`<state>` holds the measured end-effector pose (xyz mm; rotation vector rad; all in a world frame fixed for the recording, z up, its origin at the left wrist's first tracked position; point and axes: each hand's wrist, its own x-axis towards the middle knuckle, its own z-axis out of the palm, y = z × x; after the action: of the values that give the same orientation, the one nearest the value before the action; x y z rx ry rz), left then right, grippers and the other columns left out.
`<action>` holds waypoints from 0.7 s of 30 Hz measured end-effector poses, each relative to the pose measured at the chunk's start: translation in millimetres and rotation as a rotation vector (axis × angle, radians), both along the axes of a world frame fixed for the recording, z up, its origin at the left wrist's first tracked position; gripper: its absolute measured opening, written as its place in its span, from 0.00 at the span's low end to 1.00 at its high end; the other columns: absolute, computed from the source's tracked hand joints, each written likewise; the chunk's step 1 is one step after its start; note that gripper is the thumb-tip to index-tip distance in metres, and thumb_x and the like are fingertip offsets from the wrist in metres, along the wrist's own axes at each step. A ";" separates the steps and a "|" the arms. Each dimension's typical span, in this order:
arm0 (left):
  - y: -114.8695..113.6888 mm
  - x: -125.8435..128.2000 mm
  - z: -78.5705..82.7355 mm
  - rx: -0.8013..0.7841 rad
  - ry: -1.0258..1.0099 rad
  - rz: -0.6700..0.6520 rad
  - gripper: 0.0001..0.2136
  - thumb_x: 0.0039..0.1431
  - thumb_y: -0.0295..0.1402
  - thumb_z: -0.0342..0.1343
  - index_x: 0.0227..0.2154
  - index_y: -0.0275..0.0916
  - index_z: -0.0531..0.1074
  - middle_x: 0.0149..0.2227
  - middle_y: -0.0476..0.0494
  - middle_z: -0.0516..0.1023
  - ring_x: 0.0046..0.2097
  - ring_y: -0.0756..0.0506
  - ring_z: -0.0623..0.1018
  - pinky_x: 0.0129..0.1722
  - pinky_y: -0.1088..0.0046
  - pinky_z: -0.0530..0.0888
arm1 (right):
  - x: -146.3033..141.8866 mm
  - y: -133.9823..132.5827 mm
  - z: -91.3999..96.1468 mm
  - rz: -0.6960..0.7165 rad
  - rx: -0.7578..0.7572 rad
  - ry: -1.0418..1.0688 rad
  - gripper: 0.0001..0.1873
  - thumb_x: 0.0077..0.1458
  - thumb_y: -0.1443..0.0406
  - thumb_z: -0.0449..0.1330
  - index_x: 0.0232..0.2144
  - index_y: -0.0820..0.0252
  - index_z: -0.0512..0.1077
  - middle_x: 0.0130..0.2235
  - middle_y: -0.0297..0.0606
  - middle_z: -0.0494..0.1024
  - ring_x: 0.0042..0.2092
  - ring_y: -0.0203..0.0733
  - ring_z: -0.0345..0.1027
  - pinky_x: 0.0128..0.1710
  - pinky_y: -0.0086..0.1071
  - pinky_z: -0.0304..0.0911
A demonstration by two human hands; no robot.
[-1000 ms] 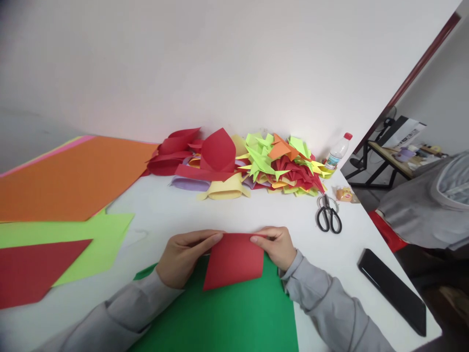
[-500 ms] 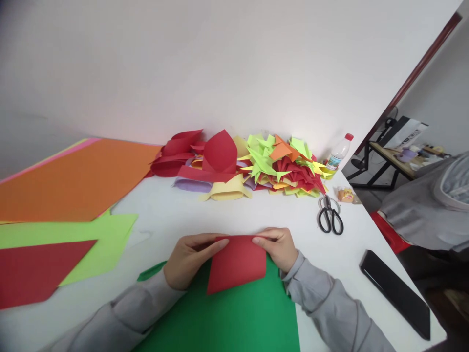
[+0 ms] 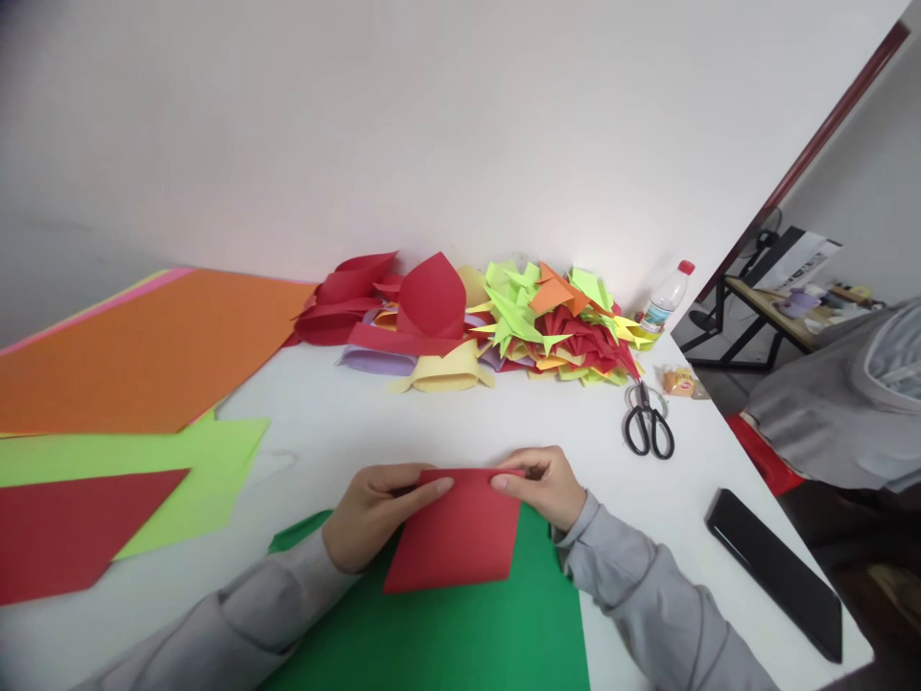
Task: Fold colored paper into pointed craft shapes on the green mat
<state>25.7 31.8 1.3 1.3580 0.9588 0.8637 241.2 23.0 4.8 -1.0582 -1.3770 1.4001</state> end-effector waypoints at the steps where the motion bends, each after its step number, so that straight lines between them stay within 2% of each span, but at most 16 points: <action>1: -0.3 0.0 0.0 0.004 0.012 -0.017 0.18 0.48 0.47 0.59 0.20 0.34 0.76 0.19 0.47 0.75 0.23 0.48 0.70 0.21 0.75 0.66 | 0.8 0.0 0.7 0.028 -0.018 0.007 0.16 0.42 0.55 0.70 0.26 0.63 0.78 0.26 0.35 0.77 0.26 0.32 0.65 0.27 0.27 0.62; 5: -2.7 0.7 2.2 0.062 0.053 -0.084 0.17 0.50 0.45 0.58 0.20 0.35 0.76 0.18 0.48 0.73 0.22 0.50 0.67 0.20 0.76 0.63 | 3.3 0.9 1.4 0.144 -0.076 -0.024 0.19 0.40 0.53 0.70 0.26 0.64 0.76 0.23 0.33 0.73 0.23 0.30 0.61 0.24 0.25 0.57; 8: -4.1 1.8 4.3 0.075 0.072 -0.124 0.17 0.51 0.45 0.57 0.19 0.35 0.75 0.17 0.49 0.71 0.21 0.51 0.65 0.20 0.76 0.62 | 5.4 2.0 1.9 0.204 -0.048 -0.110 0.21 0.40 0.52 0.70 0.26 0.65 0.76 0.21 0.32 0.71 0.22 0.29 0.59 0.23 0.25 0.54; 11: -4.9 3.7 5.6 0.059 0.079 -0.178 0.19 0.52 0.45 0.56 0.15 0.36 0.69 0.16 0.51 0.64 0.21 0.52 0.61 0.19 0.75 0.58 | 7.0 2.8 4.8 0.254 -0.020 -0.174 0.22 0.39 0.51 0.70 0.26 0.65 0.76 0.21 0.32 0.71 0.23 0.30 0.59 0.23 0.25 0.55; 16: -4.8 6.8 5.9 0.058 0.101 -0.258 0.23 0.50 0.44 0.56 0.11 0.40 0.52 0.16 0.56 0.49 0.21 0.54 0.52 0.20 0.74 0.50 | 5.3 3.9 11.4 0.304 -0.058 -0.135 0.28 0.51 0.44 0.59 0.27 0.66 0.75 0.20 0.33 0.71 0.21 0.28 0.58 0.22 0.25 0.55; 21: -4.7 8.2 7.9 0.028 0.094 -0.290 0.22 0.49 0.44 0.54 0.11 0.40 0.52 0.17 0.56 0.49 0.21 0.54 0.52 0.20 0.73 0.50 | 2.3 4.9 11.0 0.299 -0.100 -0.095 0.29 0.51 0.43 0.57 0.26 0.65 0.72 0.18 0.30 0.69 0.17 0.27 0.54 0.17 0.23 0.50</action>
<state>33.9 27.1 9.2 1.5280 0.7974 0.5998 243.5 28.0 15.8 -1.0243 -1.5990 1.6675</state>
